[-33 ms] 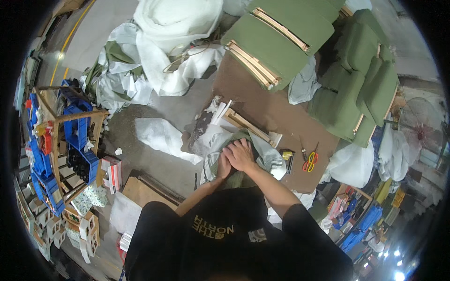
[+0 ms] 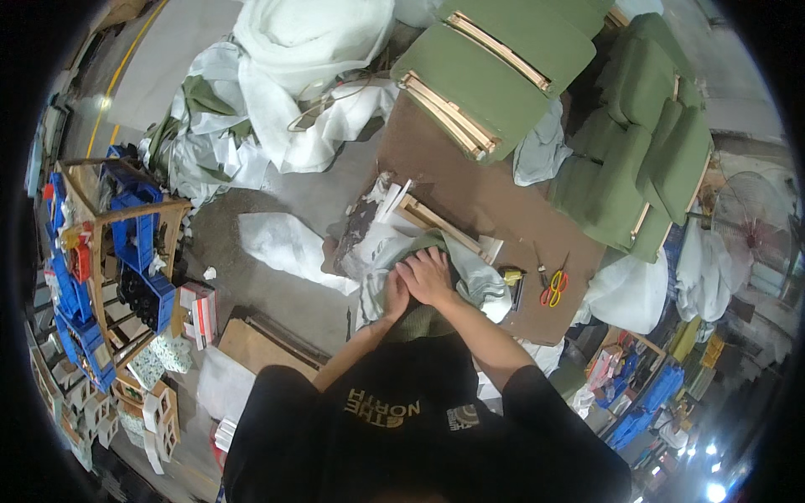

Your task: Fitting a green fabric cover over a wooden frame and foam cushion, then securing it with a staple gun.

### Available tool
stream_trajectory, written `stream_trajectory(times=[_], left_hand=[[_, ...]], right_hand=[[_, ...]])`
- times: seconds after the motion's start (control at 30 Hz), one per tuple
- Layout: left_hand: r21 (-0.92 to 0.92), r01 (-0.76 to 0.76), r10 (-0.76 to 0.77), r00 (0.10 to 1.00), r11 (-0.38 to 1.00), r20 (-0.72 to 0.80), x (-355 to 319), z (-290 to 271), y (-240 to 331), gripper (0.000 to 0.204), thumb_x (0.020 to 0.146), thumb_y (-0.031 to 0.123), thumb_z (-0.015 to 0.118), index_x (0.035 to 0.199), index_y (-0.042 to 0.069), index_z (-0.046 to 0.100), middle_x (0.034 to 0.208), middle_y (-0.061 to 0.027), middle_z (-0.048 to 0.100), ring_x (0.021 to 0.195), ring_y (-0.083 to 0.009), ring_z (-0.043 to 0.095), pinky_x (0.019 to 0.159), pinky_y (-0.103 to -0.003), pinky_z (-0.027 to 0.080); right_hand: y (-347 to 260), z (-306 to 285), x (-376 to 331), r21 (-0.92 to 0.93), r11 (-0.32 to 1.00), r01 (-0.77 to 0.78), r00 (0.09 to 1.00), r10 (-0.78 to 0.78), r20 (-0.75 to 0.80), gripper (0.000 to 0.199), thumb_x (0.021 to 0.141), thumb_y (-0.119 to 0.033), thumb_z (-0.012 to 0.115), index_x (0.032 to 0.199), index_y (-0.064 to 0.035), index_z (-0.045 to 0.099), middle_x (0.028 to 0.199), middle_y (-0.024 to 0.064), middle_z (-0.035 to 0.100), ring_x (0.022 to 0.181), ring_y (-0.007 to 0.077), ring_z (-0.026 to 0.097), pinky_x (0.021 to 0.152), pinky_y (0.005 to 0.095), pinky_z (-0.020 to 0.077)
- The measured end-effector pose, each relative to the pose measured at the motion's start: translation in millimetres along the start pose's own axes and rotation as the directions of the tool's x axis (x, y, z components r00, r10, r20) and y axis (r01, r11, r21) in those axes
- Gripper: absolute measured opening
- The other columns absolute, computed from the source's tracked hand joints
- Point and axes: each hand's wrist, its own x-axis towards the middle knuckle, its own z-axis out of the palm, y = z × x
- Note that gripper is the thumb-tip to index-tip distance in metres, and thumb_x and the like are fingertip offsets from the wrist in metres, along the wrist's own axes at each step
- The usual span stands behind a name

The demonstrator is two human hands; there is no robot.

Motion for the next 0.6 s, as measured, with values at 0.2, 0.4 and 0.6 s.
stream_trajectory(times=[0.2, 0.4, 0.6], left_hand=[[0.048, 0.335, -0.336, 0.906, 0.941, 0.257, 76, -17, 70, 0.049, 0.103, 0.035, 0.048, 0.136, 0.000, 0.052, 0.140, -0.0164, 0.054, 0.130, -0.0296, 0.049, 0.108, -0.037, 0.036], [-0.256, 0.397, -0.350, 0.913, 0.881, 0.211, 92, 5, 92, 0.049, 0.104, 0.035, 0.041, 0.129, -0.004, 0.055, 0.131, -0.0198, 0.058, 0.124, -0.0292, 0.052, 0.104, -0.039, 0.038], [0.049, 0.229, -0.232, 0.970, 0.972, 0.074, 68, 33, 87, 0.044, 0.102, 0.028, 0.045, 0.127, -0.006, 0.055, 0.121, -0.0214, 0.062, 0.114, -0.0313, 0.059, 0.096, -0.041, 0.045]], right_hand=[[33, 4, 26, 0.168, 0.966, -0.197, 0.947, 0.232, -0.224, 0.028, 0.093, -0.031, 0.057, 0.097, -0.0059, 0.069, 0.098, 0.0133, 0.063, 0.094, 0.0379, 0.056, 0.082, 0.0475, 0.0444], [48, -7, 50, 0.164, 0.985, 0.055, 0.879, 0.031, -0.477, 0.030, 0.086, -0.028, 0.064, 0.097, -0.0003, 0.065, 0.093, 0.0184, 0.064, 0.082, 0.0417, 0.060, 0.072, 0.0466, 0.0479], [60, -2, 40, 0.218, 0.974, -0.063, 0.905, 0.148, -0.398, 0.023, 0.085, -0.019, 0.064, 0.102, -0.0047, 0.065, 0.095, 0.0167, 0.065, 0.085, 0.0386, 0.062, 0.074, 0.0452, 0.0498]])
